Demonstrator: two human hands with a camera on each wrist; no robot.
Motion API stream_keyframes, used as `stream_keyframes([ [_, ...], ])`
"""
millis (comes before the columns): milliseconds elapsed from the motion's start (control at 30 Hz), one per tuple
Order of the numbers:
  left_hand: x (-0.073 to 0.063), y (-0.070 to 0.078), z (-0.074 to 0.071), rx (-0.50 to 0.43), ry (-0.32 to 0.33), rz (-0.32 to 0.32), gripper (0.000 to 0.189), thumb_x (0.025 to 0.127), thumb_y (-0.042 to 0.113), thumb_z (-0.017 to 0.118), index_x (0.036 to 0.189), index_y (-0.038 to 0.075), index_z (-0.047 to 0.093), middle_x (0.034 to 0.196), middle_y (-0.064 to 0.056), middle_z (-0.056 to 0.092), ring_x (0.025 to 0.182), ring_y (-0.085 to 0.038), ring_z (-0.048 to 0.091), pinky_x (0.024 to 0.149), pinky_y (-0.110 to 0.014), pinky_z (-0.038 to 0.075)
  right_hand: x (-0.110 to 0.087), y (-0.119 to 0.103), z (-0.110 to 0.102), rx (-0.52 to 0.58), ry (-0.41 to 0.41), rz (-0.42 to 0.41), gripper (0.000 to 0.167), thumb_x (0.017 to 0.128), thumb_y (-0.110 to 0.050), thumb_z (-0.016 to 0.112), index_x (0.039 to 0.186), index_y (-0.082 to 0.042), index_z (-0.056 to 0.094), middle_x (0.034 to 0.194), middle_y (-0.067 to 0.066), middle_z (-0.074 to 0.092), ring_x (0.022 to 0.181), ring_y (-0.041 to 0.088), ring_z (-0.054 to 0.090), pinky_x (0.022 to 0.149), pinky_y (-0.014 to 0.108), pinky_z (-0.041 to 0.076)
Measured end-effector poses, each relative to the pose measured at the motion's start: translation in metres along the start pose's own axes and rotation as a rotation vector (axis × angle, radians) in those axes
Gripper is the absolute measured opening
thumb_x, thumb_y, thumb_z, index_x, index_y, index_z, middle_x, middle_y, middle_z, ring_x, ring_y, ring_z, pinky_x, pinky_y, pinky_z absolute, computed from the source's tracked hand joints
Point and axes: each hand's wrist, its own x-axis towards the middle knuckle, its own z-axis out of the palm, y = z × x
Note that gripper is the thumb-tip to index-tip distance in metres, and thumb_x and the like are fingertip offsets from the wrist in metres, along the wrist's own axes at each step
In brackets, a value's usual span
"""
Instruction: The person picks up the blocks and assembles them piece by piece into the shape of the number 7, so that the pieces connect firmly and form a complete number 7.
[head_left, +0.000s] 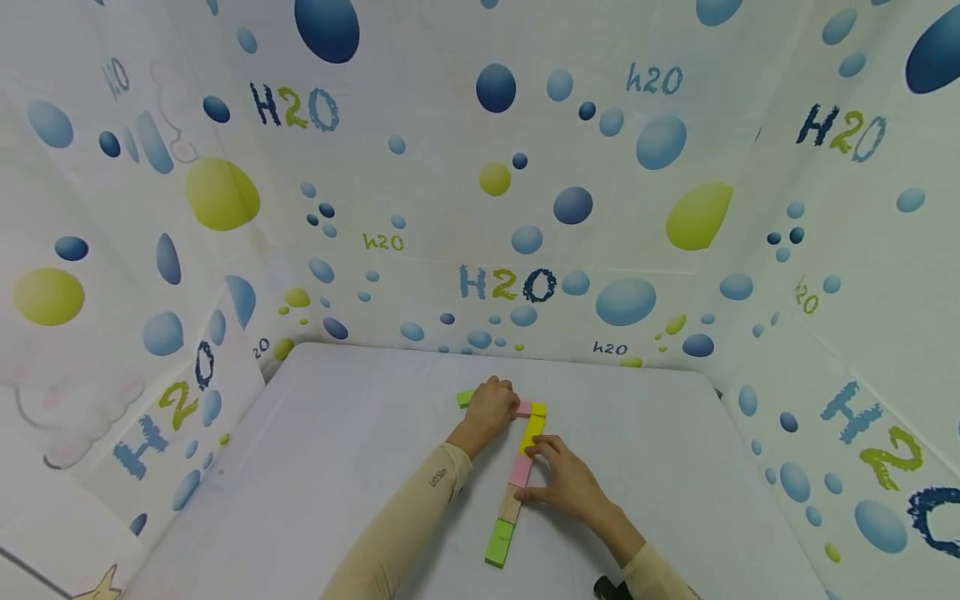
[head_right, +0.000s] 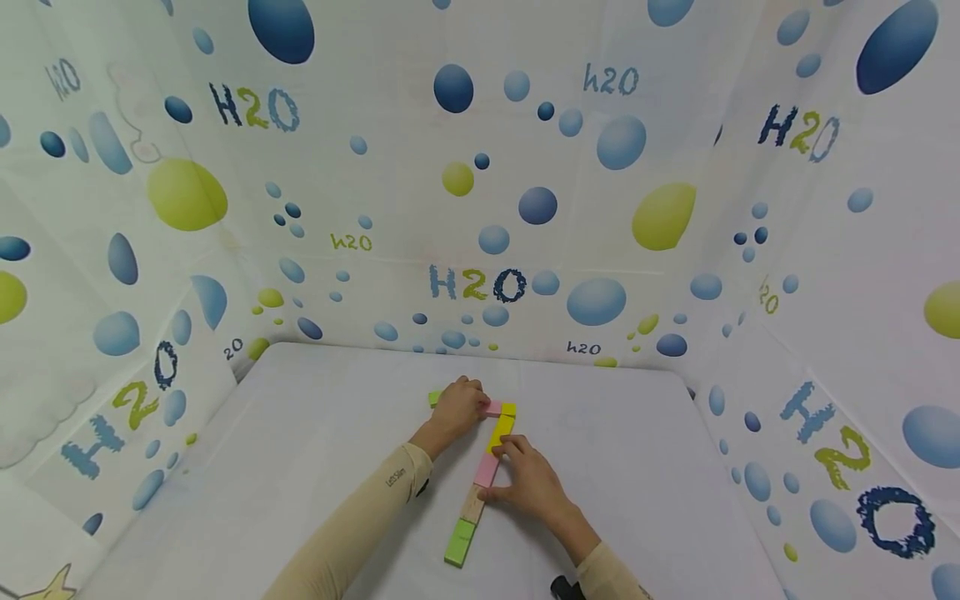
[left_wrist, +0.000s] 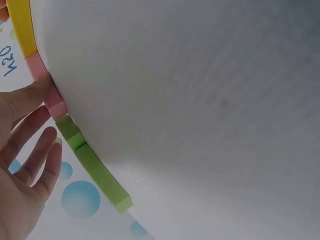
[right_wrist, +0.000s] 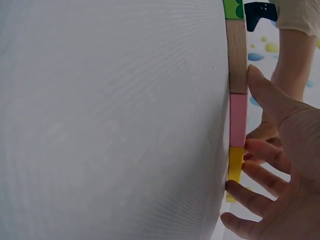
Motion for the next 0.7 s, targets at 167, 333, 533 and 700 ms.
stream_keyframes([
  [167,-0.002,-0.001,-0.002,-0.007,-0.021,-0.005,0.026,0.086,0.03,0.088,0.109,0.018,0.084,0.109,0.001,0.073,0.1,-0.02,0.061,0.093,-0.034,0.055,0.0,-0.001,-0.001,0.003,0.002,0.0,0.076,0.073,-0.06,0.089,0.13,-0.014,0.067,0.147,0.01,0.054,0.128,0.034,0.06,0.103,0.053,0.053],
  [333,-0.004,-0.005,-0.002,-0.032,-0.016,0.007,0.034,0.086,0.036,0.088,0.112,0.017,0.081,0.116,0.001,0.072,0.105,-0.021,0.06,0.096,-0.036,0.055,0.0,-0.001,-0.001,0.006,0.002,0.003,0.076,0.073,-0.06,0.089,0.129,-0.014,0.066,0.146,0.01,0.054,0.128,0.034,0.06,0.104,0.053,0.053],
  [533,-0.007,-0.017,-0.009,-0.08,-0.001,0.0,0.044,0.083,0.037,0.09,0.119,0.014,0.079,0.122,-0.001,0.069,0.112,-0.024,0.06,0.097,-0.042,0.054,-0.001,-0.002,0.0,0.007,-0.002,-0.001,0.076,0.074,-0.06,0.088,0.13,-0.014,0.067,0.147,0.01,0.054,0.129,0.033,0.06,0.103,0.052,0.053],
  [700,-0.006,-0.028,-0.018,-0.049,-0.056,-0.067,0.055,0.079,0.04,0.092,0.125,0.015,0.075,0.126,-0.001,0.067,0.117,-0.025,0.058,0.098,-0.044,0.052,-0.001,-0.003,-0.001,0.012,-0.005,-0.001,0.076,0.074,-0.058,0.089,0.13,-0.012,0.067,0.147,0.011,0.053,0.128,0.035,0.06,0.103,0.052,0.053],
])
